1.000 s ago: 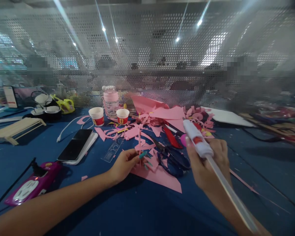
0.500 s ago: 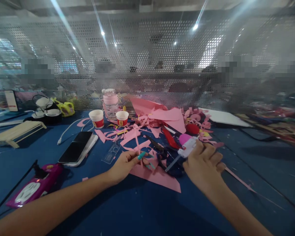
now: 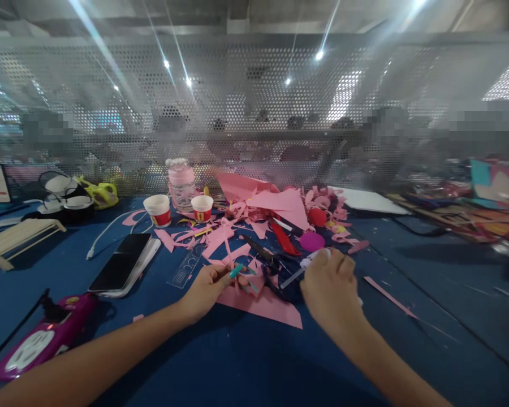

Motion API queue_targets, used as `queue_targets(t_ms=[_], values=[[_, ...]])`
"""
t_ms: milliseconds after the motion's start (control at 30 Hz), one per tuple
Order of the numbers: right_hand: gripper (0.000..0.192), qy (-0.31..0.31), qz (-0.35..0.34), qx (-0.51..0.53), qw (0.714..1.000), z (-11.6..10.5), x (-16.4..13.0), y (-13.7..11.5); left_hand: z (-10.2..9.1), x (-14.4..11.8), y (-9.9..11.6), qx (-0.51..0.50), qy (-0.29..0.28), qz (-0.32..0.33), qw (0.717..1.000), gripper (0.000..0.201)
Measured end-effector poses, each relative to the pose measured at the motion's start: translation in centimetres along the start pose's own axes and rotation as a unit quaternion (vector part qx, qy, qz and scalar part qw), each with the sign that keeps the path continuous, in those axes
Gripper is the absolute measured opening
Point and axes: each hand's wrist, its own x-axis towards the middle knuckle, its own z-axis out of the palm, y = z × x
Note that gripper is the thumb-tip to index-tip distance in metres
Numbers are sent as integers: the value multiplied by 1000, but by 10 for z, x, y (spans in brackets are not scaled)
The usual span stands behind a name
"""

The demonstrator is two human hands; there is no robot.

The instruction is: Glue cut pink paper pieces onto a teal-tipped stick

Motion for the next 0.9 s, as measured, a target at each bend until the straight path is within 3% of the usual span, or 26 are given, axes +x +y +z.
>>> queue_targets(t_ms=[167,267,367,500,567,633,767,900], values=[[31,29,-72,154,985,-7,-14,-24,2,0,2,-10,22,-3,1000,31],[22,29,-118,347,930,-9,-22,-30,4,-1,4,-6,16,-8,1000,30],[19,-100,-142,524,834,-14,-30,-35,5,-2,6,-19,3,-18,1000,30],[30,-303,-61,675,670,-12,-32,-47,6,-4,8,-60,13,-72,996,32],[38,-348,-4,741,575,-8,-29,-54,6,-4,7,-74,16,-87,993,35],[40,-376,35,766,520,-4,-26,-59,6,-4,7,-88,8,-90,992,40],[39,-390,89,765,504,0,-23,-63,6,-3,4,-96,3,-82,992,44],[40,-361,118,791,480,2,-24,-63,5,0,0,-99,41,-52,993,48]])
